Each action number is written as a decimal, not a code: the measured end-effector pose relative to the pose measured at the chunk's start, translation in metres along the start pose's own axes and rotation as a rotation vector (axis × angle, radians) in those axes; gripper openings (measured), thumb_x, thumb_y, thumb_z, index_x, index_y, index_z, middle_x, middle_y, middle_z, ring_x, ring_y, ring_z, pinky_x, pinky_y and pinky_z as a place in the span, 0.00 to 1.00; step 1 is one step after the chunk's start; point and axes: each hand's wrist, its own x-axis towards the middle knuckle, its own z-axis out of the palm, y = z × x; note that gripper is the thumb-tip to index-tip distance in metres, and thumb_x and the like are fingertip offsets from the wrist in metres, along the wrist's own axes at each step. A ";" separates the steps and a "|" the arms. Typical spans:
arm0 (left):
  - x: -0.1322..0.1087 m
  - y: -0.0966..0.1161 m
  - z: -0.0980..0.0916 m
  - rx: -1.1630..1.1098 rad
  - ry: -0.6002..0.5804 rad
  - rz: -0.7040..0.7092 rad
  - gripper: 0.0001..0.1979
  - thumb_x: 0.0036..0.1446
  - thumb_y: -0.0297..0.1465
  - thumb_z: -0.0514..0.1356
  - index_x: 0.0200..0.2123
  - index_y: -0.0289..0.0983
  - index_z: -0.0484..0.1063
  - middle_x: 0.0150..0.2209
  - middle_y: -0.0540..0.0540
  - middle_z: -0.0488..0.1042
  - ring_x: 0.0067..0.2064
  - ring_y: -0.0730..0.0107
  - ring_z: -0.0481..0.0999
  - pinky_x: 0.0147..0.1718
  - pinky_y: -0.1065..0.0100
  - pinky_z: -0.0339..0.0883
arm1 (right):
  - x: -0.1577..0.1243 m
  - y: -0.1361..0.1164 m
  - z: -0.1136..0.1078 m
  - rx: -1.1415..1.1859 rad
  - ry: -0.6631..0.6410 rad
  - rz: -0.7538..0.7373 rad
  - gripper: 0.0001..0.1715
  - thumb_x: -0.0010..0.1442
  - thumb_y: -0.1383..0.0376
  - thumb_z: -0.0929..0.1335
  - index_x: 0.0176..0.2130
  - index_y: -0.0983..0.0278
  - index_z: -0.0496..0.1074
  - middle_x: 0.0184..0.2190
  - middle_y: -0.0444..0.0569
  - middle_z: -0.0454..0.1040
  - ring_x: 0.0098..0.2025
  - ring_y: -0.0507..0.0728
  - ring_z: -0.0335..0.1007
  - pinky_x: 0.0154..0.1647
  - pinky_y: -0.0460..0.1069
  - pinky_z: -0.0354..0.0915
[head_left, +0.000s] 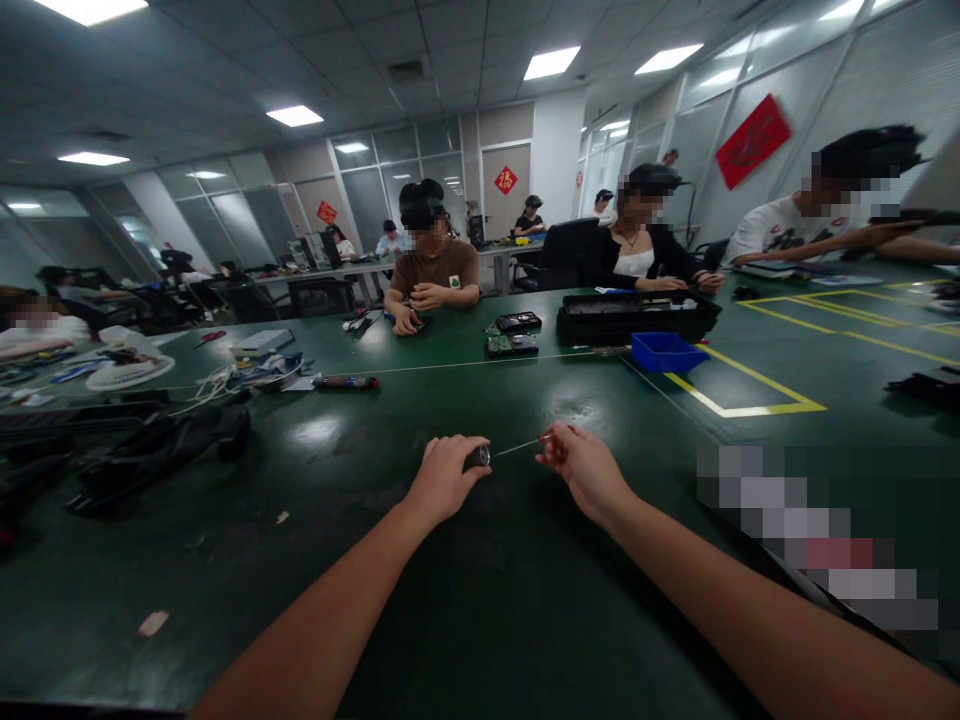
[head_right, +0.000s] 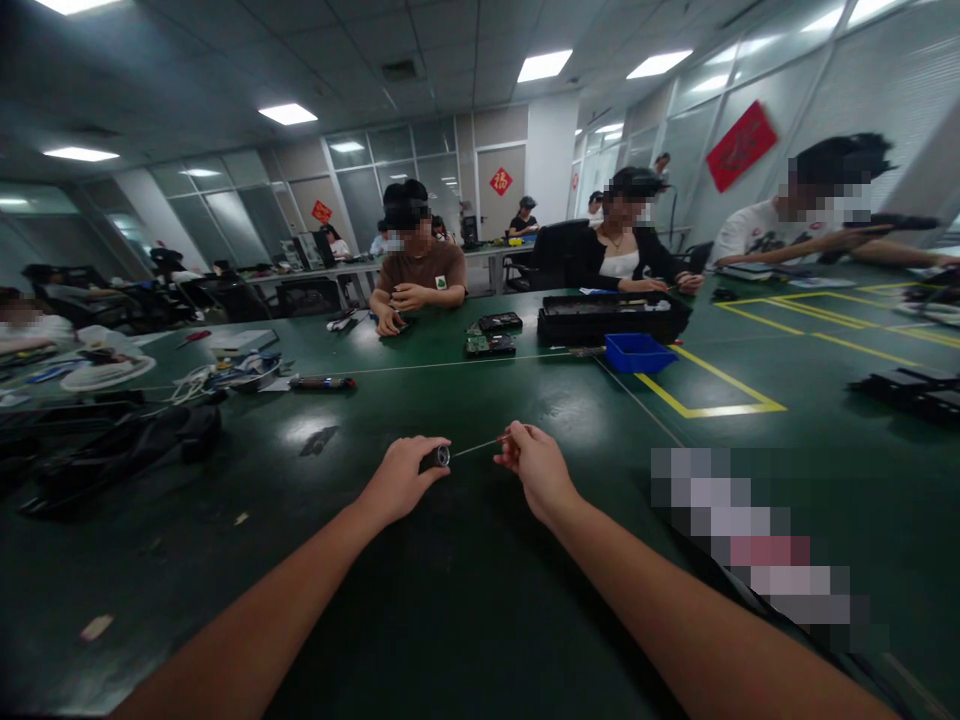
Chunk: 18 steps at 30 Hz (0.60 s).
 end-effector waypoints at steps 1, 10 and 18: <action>0.000 -0.001 0.000 0.003 -0.022 -0.024 0.19 0.60 0.35 0.63 0.55 0.45 0.71 0.50 0.46 0.75 0.52 0.56 0.70 0.57 0.49 0.58 | 0.000 0.001 0.000 -0.037 0.015 -0.034 0.12 0.58 0.56 0.70 0.29 0.60 0.71 0.24 0.46 0.69 0.26 0.55 0.66 0.37 0.56 0.74; 0.000 -0.002 0.003 0.006 0.012 0.029 0.20 0.59 0.35 0.65 0.54 0.45 0.71 0.46 0.47 0.76 0.49 0.59 0.71 0.54 0.54 0.61 | -0.005 0.004 0.005 -0.147 -0.021 -0.140 0.16 0.55 0.52 0.71 0.32 0.62 0.74 0.30 0.47 0.73 0.32 0.55 0.70 0.38 0.53 0.72; -0.001 -0.001 0.003 0.011 0.057 0.067 0.20 0.58 0.33 0.65 0.54 0.45 0.72 0.48 0.46 0.75 0.50 0.60 0.71 0.55 0.54 0.60 | -0.009 0.004 0.006 -0.222 -0.063 -0.160 0.19 0.55 0.49 0.71 0.35 0.62 0.74 0.30 0.48 0.76 0.31 0.55 0.72 0.35 0.52 0.69</action>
